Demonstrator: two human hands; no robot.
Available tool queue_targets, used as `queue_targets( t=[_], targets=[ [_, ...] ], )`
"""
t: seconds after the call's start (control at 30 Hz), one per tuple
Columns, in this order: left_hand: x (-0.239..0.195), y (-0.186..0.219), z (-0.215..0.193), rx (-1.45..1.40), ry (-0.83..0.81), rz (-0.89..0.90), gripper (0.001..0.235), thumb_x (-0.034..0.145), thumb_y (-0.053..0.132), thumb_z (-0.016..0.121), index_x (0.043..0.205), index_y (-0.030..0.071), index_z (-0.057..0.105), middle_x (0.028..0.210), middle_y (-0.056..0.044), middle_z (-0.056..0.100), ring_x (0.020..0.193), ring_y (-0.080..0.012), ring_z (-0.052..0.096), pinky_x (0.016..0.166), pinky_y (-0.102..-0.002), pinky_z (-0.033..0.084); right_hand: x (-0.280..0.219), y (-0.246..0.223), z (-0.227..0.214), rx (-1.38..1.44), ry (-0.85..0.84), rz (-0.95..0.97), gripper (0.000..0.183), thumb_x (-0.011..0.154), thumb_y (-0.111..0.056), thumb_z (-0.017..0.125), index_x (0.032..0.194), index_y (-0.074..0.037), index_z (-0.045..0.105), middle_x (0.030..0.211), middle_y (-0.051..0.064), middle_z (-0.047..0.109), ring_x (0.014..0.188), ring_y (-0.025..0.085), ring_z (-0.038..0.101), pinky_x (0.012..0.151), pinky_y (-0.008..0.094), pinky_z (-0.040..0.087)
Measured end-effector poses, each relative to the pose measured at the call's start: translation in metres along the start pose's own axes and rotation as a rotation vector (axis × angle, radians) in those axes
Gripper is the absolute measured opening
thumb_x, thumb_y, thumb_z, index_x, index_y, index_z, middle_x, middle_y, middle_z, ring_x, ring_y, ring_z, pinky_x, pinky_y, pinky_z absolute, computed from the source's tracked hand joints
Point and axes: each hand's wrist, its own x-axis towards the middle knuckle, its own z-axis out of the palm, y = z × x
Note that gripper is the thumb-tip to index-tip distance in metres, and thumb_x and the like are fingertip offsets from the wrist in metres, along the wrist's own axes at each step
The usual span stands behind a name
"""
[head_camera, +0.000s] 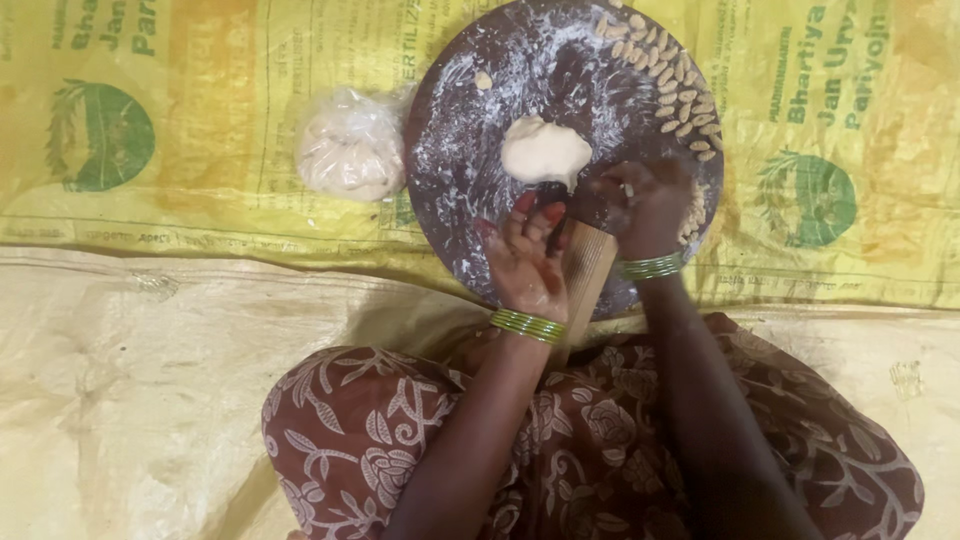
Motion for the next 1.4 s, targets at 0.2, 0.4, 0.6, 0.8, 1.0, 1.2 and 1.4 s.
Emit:
queue_targets(
  t=[0.2, 0.4, 0.6, 0.8, 1.0, 1.2, 1.4],
  targets=[
    [0.007, -0.003, -0.013, 0.111, 0.067, 0.018, 0.066, 0.101, 0.067, 0.031, 0.122, 0.011, 0.059, 0.107, -0.006, 0.067, 0.103, -0.0201, 0.061, 0.087, -0.036, 0.043, -0.007, -0.031, 0.029, 0.006, 0.000, 0.027, 0.035, 0.081, -0.032, 0.090, 0.094, -0.006, 0.070, 0.082, 0.015, 0.070, 0.073, 0.035, 0.068, 0.066, 0.047, 0.053],
    [0.025, -0.020, -0.021, 0.189, 0.019, -0.096, 0.055, 0.101, 0.056, 0.040, 0.121, 0.009, 0.059, 0.109, -0.007, 0.067, 0.105, -0.0211, 0.059, 0.090, -0.037, 0.043, -0.011, -0.024, 0.033, 0.183, -0.048, 0.060, 0.017, 0.093, -0.017, 0.079, 0.103, -0.007, 0.071, 0.092, 0.011, 0.073, 0.075, 0.029, 0.073, 0.065, 0.041, 0.056],
    [0.045, -0.034, -0.028, 0.520, -0.271, -0.078, 0.061, 0.099, 0.041, 0.060, 0.145, 0.003, 0.050, 0.141, -0.008, 0.058, 0.132, -0.0213, 0.051, 0.113, -0.037, 0.037, -0.011, -0.016, 0.039, 0.149, 0.023, -0.140, 0.015, 0.091, -0.009, 0.070, 0.105, -0.004, 0.072, 0.101, 0.014, 0.073, 0.083, 0.035, 0.071, 0.071, 0.042, 0.057],
    [0.053, -0.030, -0.031, 0.414, -0.205, -0.146, 0.080, 0.096, 0.060, 0.054, 0.151, 0.003, 0.045, 0.148, -0.010, 0.053, 0.138, -0.0222, 0.049, 0.116, -0.037, 0.036, -0.008, -0.020, 0.031, 0.222, -0.058, -0.020, 0.017, 0.091, 0.001, 0.063, 0.103, -0.002, 0.075, 0.101, 0.017, 0.076, 0.078, 0.034, 0.073, 0.070, 0.042, 0.058],
    [0.053, -0.035, -0.030, 0.391, -0.211, -0.151, 0.082, 0.095, 0.064, 0.052, 0.151, 0.004, 0.045, 0.149, -0.010, 0.053, 0.137, -0.0232, 0.050, 0.115, -0.037, 0.038, -0.007, -0.020, 0.026, 0.288, -0.151, 0.109, 0.016, 0.092, -0.006, 0.076, 0.107, 0.000, 0.078, 0.097, 0.018, 0.077, 0.068, 0.024, 0.074, 0.059, 0.035, 0.058],
    [0.054, -0.036, -0.032, 0.438, -0.248, -0.122, 0.082, 0.096, 0.065, 0.049, 0.151, 0.004, 0.044, 0.151, -0.011, 0.051, 0.139, -0.0241, 0.048, 0.117, -0.040, 0.036, -0.001, -0.023, 0.020, 0.320, -0.091, 0.008, 0.011, 0.086, -0.001, 0.076, 0.098, -0.001, 0.078, 0.095, 0.016, 0.078, 0.074, 0.024, 0.076, 0.066, 0.033, 0.060],
    [0.056, -0.038, -0.035, 0.484, -0.255, -0.135, 0.078, 0.102, 0.060, 0.036, 0.159, 0.007, 0.031, 0.166, -0.009, 0.033, 0.154, -0.0210, 0.029, 0.125, -0.037, 0.020, 0.002, -0.030, 0.013, 0.292, -0.137, 0.153, 0.012, 0.083, -0.002, 0.080, 0.095, -0.001, 0.077, 0.093, 0.016, 0.077, 0.070, 0.024, 0.075, 0.063, 0.035, 0.058]
  ],
)
